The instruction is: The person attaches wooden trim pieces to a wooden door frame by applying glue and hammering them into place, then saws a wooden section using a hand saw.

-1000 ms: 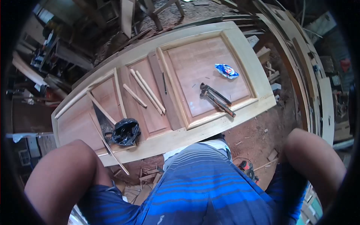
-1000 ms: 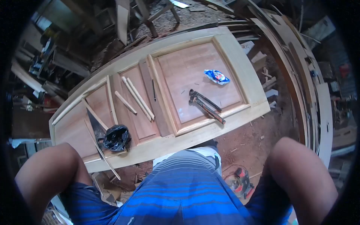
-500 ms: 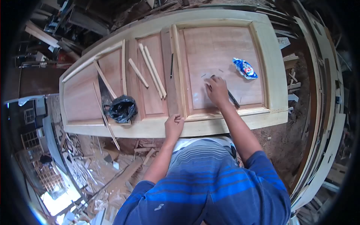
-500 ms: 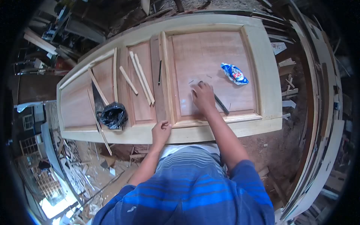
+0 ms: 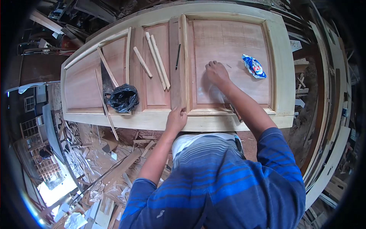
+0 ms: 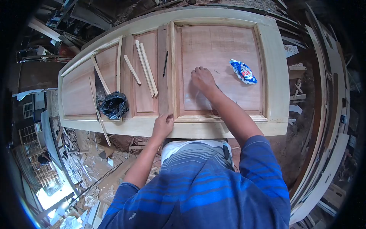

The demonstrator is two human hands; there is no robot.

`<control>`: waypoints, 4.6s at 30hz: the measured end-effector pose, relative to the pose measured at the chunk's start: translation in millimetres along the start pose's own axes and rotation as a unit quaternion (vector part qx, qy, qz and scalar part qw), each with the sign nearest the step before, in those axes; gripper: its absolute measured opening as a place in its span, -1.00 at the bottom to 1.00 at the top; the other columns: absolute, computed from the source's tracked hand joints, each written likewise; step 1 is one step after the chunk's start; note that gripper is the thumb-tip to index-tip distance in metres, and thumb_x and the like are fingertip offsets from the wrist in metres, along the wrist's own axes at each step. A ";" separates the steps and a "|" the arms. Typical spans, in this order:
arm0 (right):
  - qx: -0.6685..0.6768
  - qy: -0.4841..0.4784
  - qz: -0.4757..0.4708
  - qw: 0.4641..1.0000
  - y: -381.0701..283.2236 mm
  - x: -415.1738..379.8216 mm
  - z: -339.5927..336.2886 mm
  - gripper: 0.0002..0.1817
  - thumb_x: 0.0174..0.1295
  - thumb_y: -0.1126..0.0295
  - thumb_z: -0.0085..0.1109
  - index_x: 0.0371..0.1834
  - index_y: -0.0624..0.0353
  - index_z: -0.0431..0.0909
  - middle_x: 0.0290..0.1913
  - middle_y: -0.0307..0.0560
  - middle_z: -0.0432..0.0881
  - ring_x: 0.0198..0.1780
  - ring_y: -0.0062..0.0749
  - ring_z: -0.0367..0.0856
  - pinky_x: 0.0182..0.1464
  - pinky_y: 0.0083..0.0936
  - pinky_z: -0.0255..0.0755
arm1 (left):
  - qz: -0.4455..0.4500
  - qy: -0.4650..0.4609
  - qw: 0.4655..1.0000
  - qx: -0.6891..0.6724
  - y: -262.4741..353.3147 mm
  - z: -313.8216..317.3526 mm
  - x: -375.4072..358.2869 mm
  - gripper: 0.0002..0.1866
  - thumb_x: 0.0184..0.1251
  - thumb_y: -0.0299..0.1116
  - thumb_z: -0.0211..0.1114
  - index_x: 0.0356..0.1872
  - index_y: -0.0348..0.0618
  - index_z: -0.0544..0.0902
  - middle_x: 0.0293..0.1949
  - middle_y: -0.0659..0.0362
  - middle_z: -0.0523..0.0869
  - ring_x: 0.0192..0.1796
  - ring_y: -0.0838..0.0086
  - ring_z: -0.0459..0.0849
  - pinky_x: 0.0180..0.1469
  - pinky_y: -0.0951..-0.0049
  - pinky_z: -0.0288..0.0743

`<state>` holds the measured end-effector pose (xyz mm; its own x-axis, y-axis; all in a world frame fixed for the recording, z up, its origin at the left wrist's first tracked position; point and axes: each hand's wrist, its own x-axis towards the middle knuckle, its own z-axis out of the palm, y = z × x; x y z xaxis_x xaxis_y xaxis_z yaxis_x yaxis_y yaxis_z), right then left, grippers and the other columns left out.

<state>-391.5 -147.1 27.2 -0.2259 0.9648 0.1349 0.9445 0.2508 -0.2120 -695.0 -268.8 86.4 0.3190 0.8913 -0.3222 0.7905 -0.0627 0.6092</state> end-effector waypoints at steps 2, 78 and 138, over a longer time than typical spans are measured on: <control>-0.022 0.002 -0.009 1.000 -0.2 1.2 -1.3 -0.81 0.34 0.38 0.18 -0.21 0.17 0.78 -0.11 0.04 0.81 0.04 -0.09 0.78 0.10 -0.19 0.63 | 0.158 -0.029 0.978 0.135 -12.5 -17.4 21.5 -0.50 0.31 -0.49 0.48 0.30 -0.18 0.72 0.24 -0.06 0.79 0.34 0.12 0.75 0.46 0.09 0.57; -0.005 0.103 0.530 0.842 -116.4 -169.0 -72.1 -0.58 0.30 0.28 0.58 0.16 0.16 0.71 0.03 0.11 0.80 0.18 0.12 0.71 0.35 -0.01 0.51 | 0.127 -0.224 0.935 -0.245 -71.1 -85.8 95.5 -0.88 0.57 -0.42 0.45 -0.05 -0.25 0.77 -0.18 0.15 0.88 -0.13 0.56 0.81 -0.04 0.47 0.70; 0.425 0.178 0.609 0.645 -322.9 -223.8 -40.9 -0.54 0.68 0.02 0.18 0.13 0.29 0.72 -0.28 0.13 0.77 -0.18 -0.10 0.79 -0.03 -0.16 0.58 | 0.278 -0.163 0.936 -0.142 -51.3 -23.1 98.0 -0.75 0.54 -0.47 0.50 0.15 -0.26 0.82 -0.04 0.06 0.93 -0.06 0.39 0.94 0.07 0.39 0.82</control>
<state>-636.2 -447.2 105.0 0.7727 0.4455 -0.4521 -0.1372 -0.5782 -0.8043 -716.5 -167.8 40.3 0.8186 0.5696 -0.0733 0.2989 -0.3135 0.9013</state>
